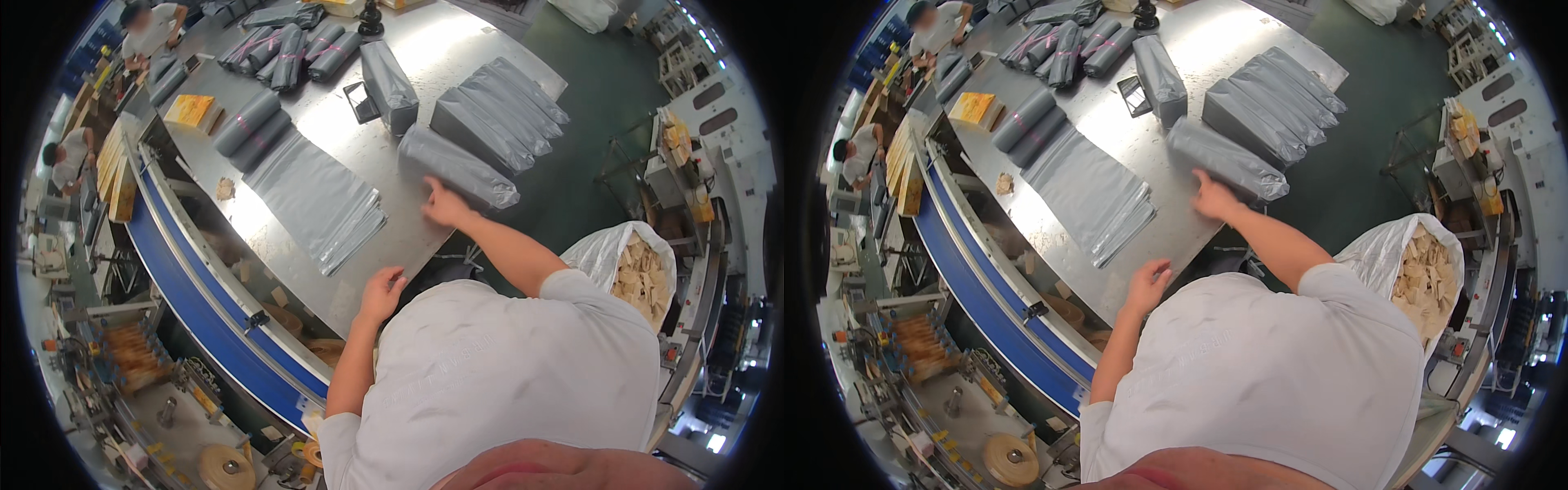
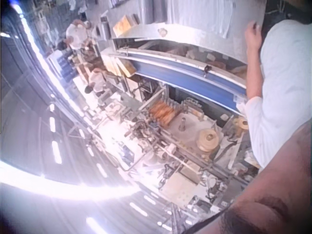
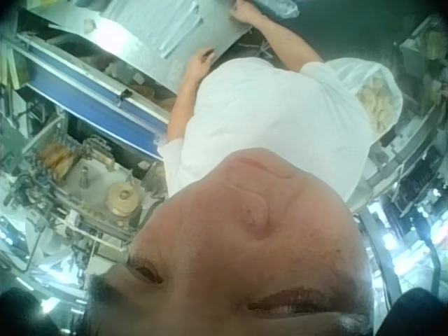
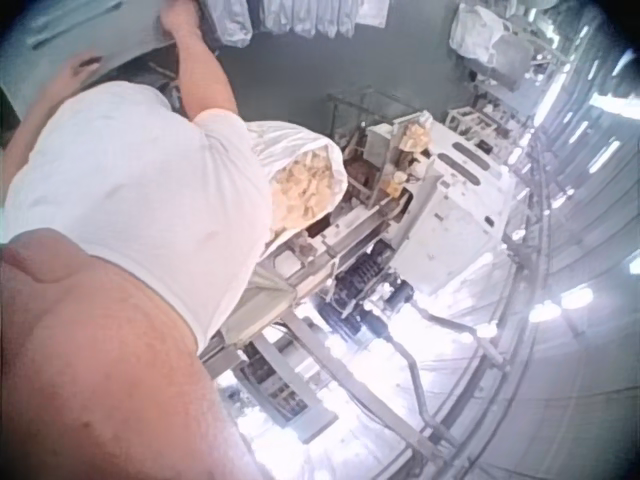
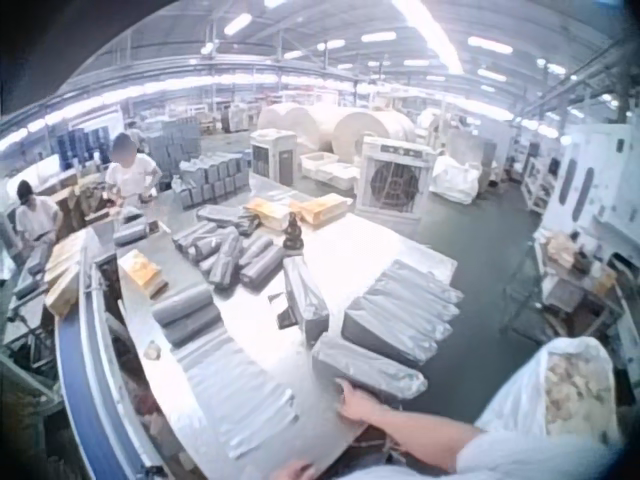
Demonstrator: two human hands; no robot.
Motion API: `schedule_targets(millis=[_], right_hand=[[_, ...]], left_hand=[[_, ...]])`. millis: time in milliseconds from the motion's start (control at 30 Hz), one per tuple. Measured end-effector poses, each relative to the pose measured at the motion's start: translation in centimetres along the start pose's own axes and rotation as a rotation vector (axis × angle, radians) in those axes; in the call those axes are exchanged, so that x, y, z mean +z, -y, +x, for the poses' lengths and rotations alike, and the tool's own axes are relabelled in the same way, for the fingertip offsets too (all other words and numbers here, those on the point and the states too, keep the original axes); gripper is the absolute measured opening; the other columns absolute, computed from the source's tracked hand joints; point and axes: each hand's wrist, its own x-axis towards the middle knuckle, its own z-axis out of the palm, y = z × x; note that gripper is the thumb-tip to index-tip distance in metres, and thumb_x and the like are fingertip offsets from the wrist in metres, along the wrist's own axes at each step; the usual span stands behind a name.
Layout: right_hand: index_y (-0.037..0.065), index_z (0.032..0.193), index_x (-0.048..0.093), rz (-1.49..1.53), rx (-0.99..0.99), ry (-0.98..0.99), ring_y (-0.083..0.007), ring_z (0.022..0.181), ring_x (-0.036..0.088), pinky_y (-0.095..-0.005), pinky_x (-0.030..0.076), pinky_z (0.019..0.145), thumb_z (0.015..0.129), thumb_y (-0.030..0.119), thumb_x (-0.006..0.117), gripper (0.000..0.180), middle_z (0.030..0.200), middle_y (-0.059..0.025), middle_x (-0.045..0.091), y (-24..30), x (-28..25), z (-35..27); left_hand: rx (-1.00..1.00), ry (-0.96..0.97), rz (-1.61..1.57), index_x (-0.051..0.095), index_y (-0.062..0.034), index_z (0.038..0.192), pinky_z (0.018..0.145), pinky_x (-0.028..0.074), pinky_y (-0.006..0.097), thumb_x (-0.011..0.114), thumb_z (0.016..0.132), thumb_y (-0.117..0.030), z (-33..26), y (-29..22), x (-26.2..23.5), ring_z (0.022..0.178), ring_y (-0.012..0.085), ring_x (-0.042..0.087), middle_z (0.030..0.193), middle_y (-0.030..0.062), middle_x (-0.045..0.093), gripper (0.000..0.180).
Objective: The person picks up small yellow boxes from a conveyor belt and places them into gray plastic shipping bags. They fold the top of the bags over the boxes and seal them by hand, then move the finished packages to a stack on the table.
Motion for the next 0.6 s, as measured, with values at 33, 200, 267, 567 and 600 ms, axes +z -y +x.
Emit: schedule_targets(millis=[33, 200, 267, 567, 600], right_hand=[[0.012, 0.163, 0.032, -0.001, 0.048, -0.013, -0.0391, 0.1, 0.073, -0.0505, 0.057, 0.091, 0.088, 0.022, 0.072, 0.086, 0.107, -0.0169, 0.076, -1.3, -0.2, 2.3], [0.015, 0.151, 0.058, -0.054, -0.029, -0.172, -0.0328, 0.097, 0.073, -0.0459, 0.058, 0.09, 0.086, 0.018, 0.071, 0.066, 0.105, -0.0175, 0.077, -7.6, -2.2, 9.1], [0.013, 0.148, 0.061, -0.128, 0.146, -0.149, -0.0381, 0.118, 0.07, -0.0457, 0.055, 0.104, 0.085, 0.021, 0.066, 0.063, 0.126, -0.022, 0.074, -5.5, -2.6, 7.7], [-0.001, 0.147, 0.056, -0.494, -0.204, -0.185, -0.0457, 0.125, 0.06, -0.0507, 0.047, 0.11, 0.094, 0.015, 0.055, 0.056, 0.135, -0.027, 0.064, 1.1, 8.4, -3.0], [-0.001, 0.147, 0.056, -0.509, -0.277, -0.165, -0.0463, 0.123, 0.061, -0.0511, 0.047, 0.109, 0.093, 0.014, 0.055, 0.056, 0.133, -0.0274, 0.065, 1.3, 8.6, -1.8]], left_hand=[[-0.002, -0.016, 0.015, 0.074, -0.0017, 0.119, 0.085, 0.058, 0.039, 0.074, 0.097, -0.016, -0.7, -0.1, -0.4, 0.102, 0.0302, 0.073, 0.113, 0.0164, 0.076, 0.027], [-0.165, -0.296, -0.081, 0.074, -0.0016, 0.118, 0.089, 0.058, 0.039, 0.072, 0.097, -0.014, -8.9, 4.6, -2.3, 0.102, 0.0323, 0.073, 0.112, 0.0172, 0.075, 0.024], [-0.316, -0.504, -0.095, 0.073, -0.0013, 0.116, 0.09, 0.057, 0.039, 0.072, 0.097, -0.013, -14.0, 6.8, -3.7, 0.102, 0.0331, 0.073, 0.11, 0.0173, 0.075, 0.022], [-1.16, -1.153, 0.601, 0.051, -0.0104, 0.149, 0.12, 0.033, 0.058, 0.078, 0.087, -0.02, -40.1, 17.0, -13.1, 0.15, 0.0425, 0.036, 0.16, 0.018, 0.043, 0.068], [-1.34, -1.124, 0.659, 0.046, -0.0115, 0.155, 0.123, 0.031, 0.058, 0.081, 0.085, -0.025, -41.9, 18.7, -12.8, 0.157, 0.0435, 0.027, 0.17, 0.0179, 0.032, 0.08]])
